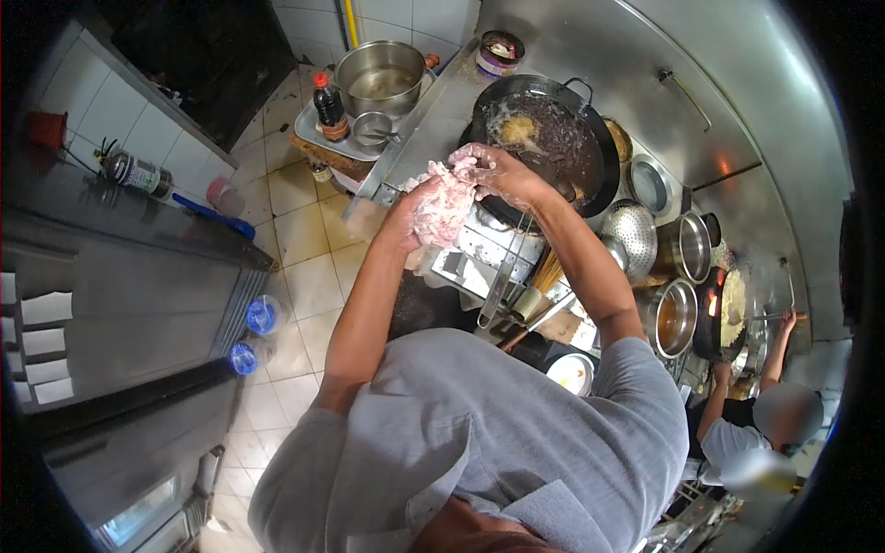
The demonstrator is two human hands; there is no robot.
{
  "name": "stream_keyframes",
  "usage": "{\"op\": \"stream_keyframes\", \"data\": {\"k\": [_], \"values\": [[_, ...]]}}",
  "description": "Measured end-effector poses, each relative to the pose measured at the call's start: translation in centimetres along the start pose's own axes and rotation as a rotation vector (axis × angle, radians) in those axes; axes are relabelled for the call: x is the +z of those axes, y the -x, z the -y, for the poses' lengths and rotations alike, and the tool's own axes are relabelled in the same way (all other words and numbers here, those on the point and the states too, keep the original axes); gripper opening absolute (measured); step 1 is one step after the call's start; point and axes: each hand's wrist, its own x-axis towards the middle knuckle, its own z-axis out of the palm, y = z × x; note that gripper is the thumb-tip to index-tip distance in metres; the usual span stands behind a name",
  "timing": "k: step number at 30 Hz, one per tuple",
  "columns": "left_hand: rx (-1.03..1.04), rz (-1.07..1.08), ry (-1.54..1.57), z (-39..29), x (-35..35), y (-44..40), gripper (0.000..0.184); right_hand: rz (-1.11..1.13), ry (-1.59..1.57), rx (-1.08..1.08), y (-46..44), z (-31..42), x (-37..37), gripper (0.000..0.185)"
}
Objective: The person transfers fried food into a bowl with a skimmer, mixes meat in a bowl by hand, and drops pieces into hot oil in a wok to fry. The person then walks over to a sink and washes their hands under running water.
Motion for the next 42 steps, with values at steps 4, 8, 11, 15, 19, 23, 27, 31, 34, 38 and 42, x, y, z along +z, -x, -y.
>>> {"op": "stream_keyframes", "data": {"k": [4,8,11,15,19,23,27,31,34,38,42], "values": [[0.064,-0.046,-0.14,0.3,0.2,-0.1,0.038,0.044,0.399,-0.275,-0.4,-0.6,-0.3,0.021],[0.046,0.007,-0.005,0.2,0.4,0.1,0.039,-0.002,0.224,-0.019,0.1,-1.0,-0.6,0.021],[0.028,0.053,0.107,0.6,-0.1,-0.2,0.04,-0.139,-0.209,0.075,0.6,-1.8,-0.4,0.023],[0.093,0.075,0.23,1.1,-0.7,-0.8,0.035,-0.13,-0.359,0.145,2.2,-0.6,-0.5,0.019],[0.203,0.075,0.376,-1.0,-2.0,-0.9,0.022,-0.191,-0.853,0.059,3.5,-2.6,-3.6,0.019],[0.129,0.177,0.441,-1.3,-2.5,-1.2,0.021,-0.286,-1.095,0.062,4.4,-3.3,-3.2,0.022],[0.024,0.191,0.397,0.0,-1.6,-2.1,0.024,-0.393,-1.421,-0.003,3.9,-5.4,-1.9,0.028],[0.07,0.105,0.343,0.9,-0.9,-2.1,0.03,-0.442,-1.581,-0.123,5.0,-5.4,-0.4,0.016],[0.087,0.088,0.272,0.8,-1.0,-1.5,0.031,-0.401,-1.526,-0.137,5.4,-8.4,-2.6,0.008],[0.074,0.007,0.249,0.9,-1.5,-1.5,0.034,-0.484,-1.122,-0.032,7.2,-6.3,-4.0,0.028],[0.026,-0.02,0.137,0.6,-2.4,-1.2,0.034,-0.686,-0.647,0.12,8.8,-5.0,-7.1,0.046]]}}
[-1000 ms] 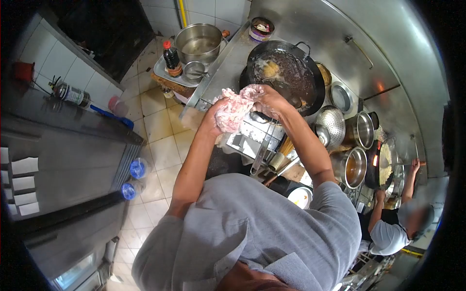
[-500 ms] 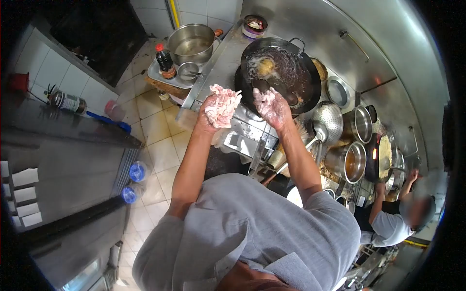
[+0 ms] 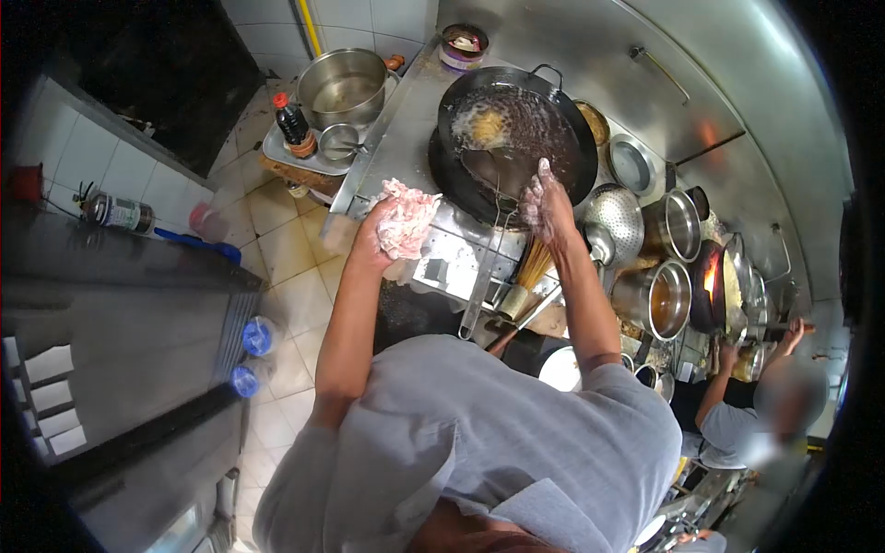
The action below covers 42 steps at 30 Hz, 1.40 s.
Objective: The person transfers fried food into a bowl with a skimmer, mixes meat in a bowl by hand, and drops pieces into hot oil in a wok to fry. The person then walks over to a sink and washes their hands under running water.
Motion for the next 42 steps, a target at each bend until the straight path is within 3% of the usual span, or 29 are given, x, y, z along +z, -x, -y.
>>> {"op": "stream_keyframes", "data": {"k": [2,3,5,7,8,10,13,14,15,17,19,23,26,28,32,34,35,37,42], "values": [[0.031,-0.028,-0.073,0.2,0.3,0.3,0.034,-0.17,0.297,-0.129,-2.1,1.0,-2.4,0.046],[0.028,-0.026,-0.072,0.3,0.4,0.3,0.034,-0.204,0.653,-0.269,-5.4,1.3,-6.2,0.046],[0.023,-0.072,-0.054,0.4,0.4,0.4,0.031,-0.34,1.494,-0.786,-10.4,2.4,-11.7,0.049],[0.048,-0.076,-0.04,0.5,0.6,0.3,0.026,-0.412,1.69,-0.51,-10.2,5.1,-11.7,0.049],[0.032,-0.053,-0.047,0.3,0.6,0.2,0.026,-0.498,1.71,-0.542,-13.4,4.9,-14.9,0.058],[0.021,-0.033,-0.055,0.1,0.8,0.3,0.027,-0.591,1.632,-0.615,-17.4,6.6,-18.4,0.056],[0.005,0.032,-0.024,0.0,1.0,0.6,0.037,-0.655,1.585,-0.587,-15.1,9.5,-15.2,0.051],[-0.003,-0.016,-0.026,0.1,1.0,0.6,0.04,-0.659,1.66,-0.724,-15.0,9.6,-14.9,0.044],[-0.008,-0.065,-0.027,0.1,0.9,0.5,0.043,-0.641,1.659,-0.725,-14.3,9.1,-13.5,0.044],[-0.009,-0.098,-0.055,0.0,0.5,0.3,0.046,-0.48,1.5,-0.898,-9.9,7.7,-7.6,0.038],[-0.066,-0.083,-0.125,0.0,0.8,0.4,0.047,-0.064,0.842,-0.388,-4.2,5.5,-0.2,0.032],[-0.115,0.013,-0.179,-0.3,2.0,0.7,0.039,0.535,0.781,-0.277,-0.9,1.4,8.1,0.034],[-0.162,0.08,-0.213,-0.5,2.6,0.7,0.042,0.681,0.718,-0.281,0.2,0.0,12.4,0.037],[-0.179,0.112,-0.228,-0.7,3.0,0.8,0.044,0.888,1.089,-0.387,-1.1,0.2,13.8,0.038],[-0.131,0.068,-0.272,-1.0,3.3,1.4,0.044,0.924,1.351,-0.521,-3.0,0.0,14.0,0.034],[-0.139,0.07,-0.248,-1.4,3.2,1.6,0.044,0.851,1.117,-0.319,-3.7,-0.5,13.6,0.025],[-0.142,0.064,-0.24,-1.4,3.2,1.7,0.044,0.856,1.121,-0.317,-3.9,-0.8,13.4,0.025],[-0.136,0.059,-0.23,-1.7,3.8,2.1,0.044,0.689,0.633,0.046,-4.3,-1.4,12.9,0.021],[-0.081,0.061,-0.193,-2.0,3.6,2.5,0.043,0.72,0.221,0.202,-3.7,-2.3,12.5,0.023]]}}
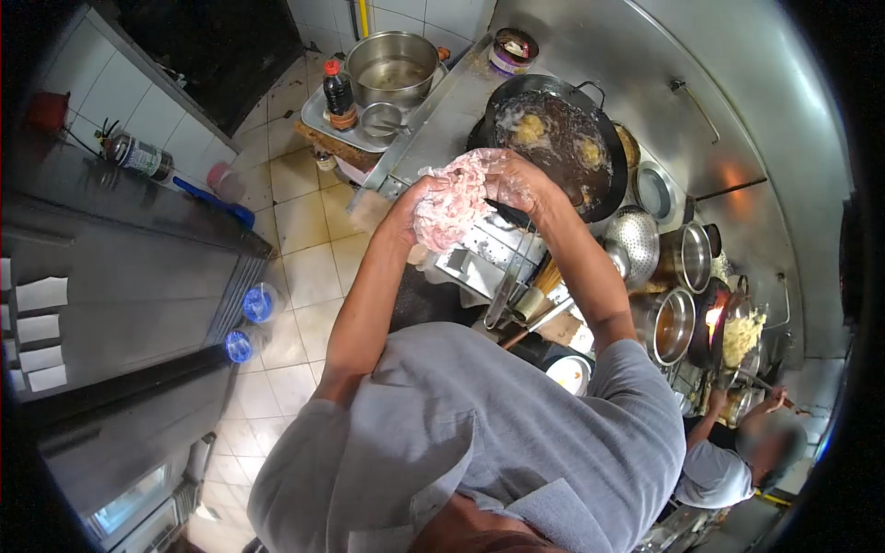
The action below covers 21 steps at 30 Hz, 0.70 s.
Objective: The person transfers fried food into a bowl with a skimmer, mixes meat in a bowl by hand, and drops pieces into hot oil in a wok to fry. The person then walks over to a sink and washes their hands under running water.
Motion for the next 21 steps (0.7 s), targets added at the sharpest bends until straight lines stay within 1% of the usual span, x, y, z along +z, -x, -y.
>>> {"op": "stream_keyframes", "data": {"k": [4,6,7,9,10,11,12,13,14,15,17,19,21], "values": [[0.001,0.024,-0.024,0.0,-0.5,-0.3,0.042,-0.002,-0.073,-0.03,-0.1,-0.5,0.2,0.026],[-0.011,-0.031,-0.116,0.1,0.0,-0.3,0.04,0.099,-0.084,-0.031,-0.5,-0.5,-0.4,0.03],[-0.018,-0.029,-0.118,0.2,0.0,-0.6,0.04,0.094,-0.088,-0.034,-0.6,-0.9,-0.3,0.03],[0.028,-0.07,-0.204,0.6,-0.2,-1.1,0.038,-0.17,0.652,-0.163,-1.0,-1.5,0.2,0.033],[0.027,-0.069,-0.205,0.6,-0.4,-1.2,0.038,0.016,0.881,-0.232,-0.6,-0.8,0.4,0.038],[-0.017,-0.054,-0.191,0.5,-0.7,-1.1,0.04,0.014,0.88,-0.232,-0.4,-1.0,0.3,0.038],[-0.059,-0.038,-0.178,0.3,-0.6,-0.9,0.041,-0.12,0.791,-0.212,-0.2,-1.3,0.4,0.037],[-0.059,-0.038,-0.178,0.2,-0.4,-0.9,0.041,-0.251,0.701,-0.191,-0.1,-1.5,0.5,0.035],[-0.061,-0.028,-0.183,0.2,-0.1,-0.9,0.041,-0.305,0.554,-0.106,-0.2,-1.4,0.6,0.027],[-0.061,-0.019,-0.189,0.1,0.1,-0.8,0.04,-0.303,0.555,-0.109,-0.1,-1.5,0.6,0.027],[-0.064,-0.036,-0.197,0.0,0.3,-0.6,0.04,-0.194,0.013,-0.122,-0.2,-1.9,0.2,0.019],[-0.07,-0.053,-0.205,0.0,0.5,-0.6,0.04,-0.229,-0.028,-0.132,0.1,-1.4,0.9,0.016],[-0.038,-0.062,-0.195,0.0,0.6,-0.5,0.04,-0.342,-0.271,-0.178,0.4,-1.3,2.1,0.021]]}}
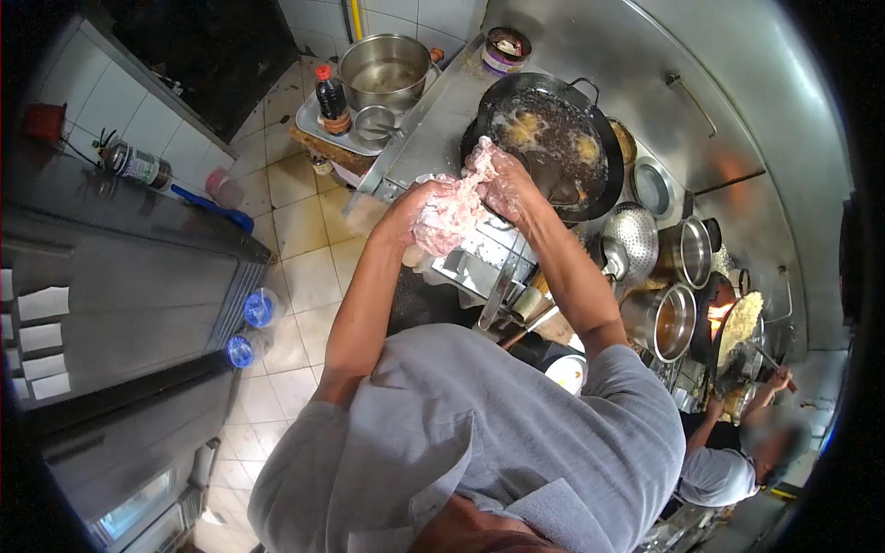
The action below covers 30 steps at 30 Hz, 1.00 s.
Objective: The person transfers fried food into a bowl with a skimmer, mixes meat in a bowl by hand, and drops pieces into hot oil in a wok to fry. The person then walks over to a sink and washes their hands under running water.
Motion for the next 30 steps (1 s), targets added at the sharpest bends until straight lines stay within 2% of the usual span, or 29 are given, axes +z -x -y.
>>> {"op": "stream_keyframes", "data": {"k": [2,4,6,8,9,10,12,14,16,17,19,20,21,24,25,26,28,29,30], "values": [[0.013,-0.014,-0.002,0.6,-0.8,-0.6,0.04,0.046,-0.082,0.025,-1.8,-0.6,-2.2,0.023],[0.027,-0.029,-0.004,0.6,-0.8,-0.5,0.039,0.081,-0.405,0.053,-2.0,-0.4,-2.5,0.026],[0.052,-0.064,0.007,0.4,-0.6,0.0,0.038,0.064,-0.474,0.03,-2.0,0.8,-3.6,0.033],[0.094,-0.067,-0.038,-0.1,-0.1,0.7,0.037,-0.185,-0.478,-0.076,-1.8,1.1,-4.6,0.035],[0.135,-0.069,-0.082,-0.3,0.0,1.0,0.036,0.145,-0.573,-0.049,-1.3,1.5,-5.1,0.028],[0.138,-0.07,-0.081,-0.3,0.0,1.0,0.036,0.147,-0.572,-0.047,-1.2,1.4,-5.1,0.028],[0.147,-0.072,-0.121,-0.4,-0.1,0.9,0.036,-0.264,-0.487,-0.148,-0.4,1.4,-4.3,0.018],[0.108,-0.064,-0.044,0.0,-0.7,0.7,0.036,-0.188,-0.56,-0.123,-1.7,0.7,-6.7,0.016],[0.067,-0.052,0.028,0.2,-0.8,0.5,0.036,-0.16,-0.347,-0.146,-1.8,0.7,-7.0,0.015],[0.08,-0.08,0.072,0.4,-0.9,0.5,0.033,-0.161,-0.349,-0.152,-1.9,0.7,-7.2,0.015],[0.067,-0.117,0.14,0.5,-1.1,0.6,0.03,-0.097,-0.087,-0.096,-1.5,1.0,-6.9,0.013],[0.067,-0.115,0.14,0.6,-1.4,0.6,0.03,-0.065,0.045,-0.066,-1.4,1.1,-6.6,0.016],[0.068,-0.107,0.159,0.8,-1.9,0.5,0.029,-0.128,0.109,-0.04,-1.1,1.5,-5.2,0.027],[0.085,-0.122,0.208,1.7,-3.2,0.3,0.029,-0.213,0.284,-0.018,-1.5,2.6,-4.0,0.035],[0.095,-0.143,0.233,1.9,-3.5,0.4,0.029,-0.246,0.415,-0.122,-3.5,2.0,-5.7,0.045],[0.101,-0.15,0.237,1.9,-3.5,0.7,0.029,-0.238,0.418,-0.116,-5.7,1.7,-7.2,0.045],[0.143,-0.128,0.26,2.0,-3.4,1.2,0.029,-0.357,1.308,-0.384,-9.6,2.0,-9.3,0.055],[0.152,-0.137,0.263,2.1,-3.5,1.3,0.029,-0.331,1.61,-0.557,-10.5,2.5,-9.4,0.06],[0.186,-0.139,0.284,2.3,-3.7,1.5,0.029,-0.269,1.774,-0.665,-11.4,3.0,-9.7,0.056]]}}
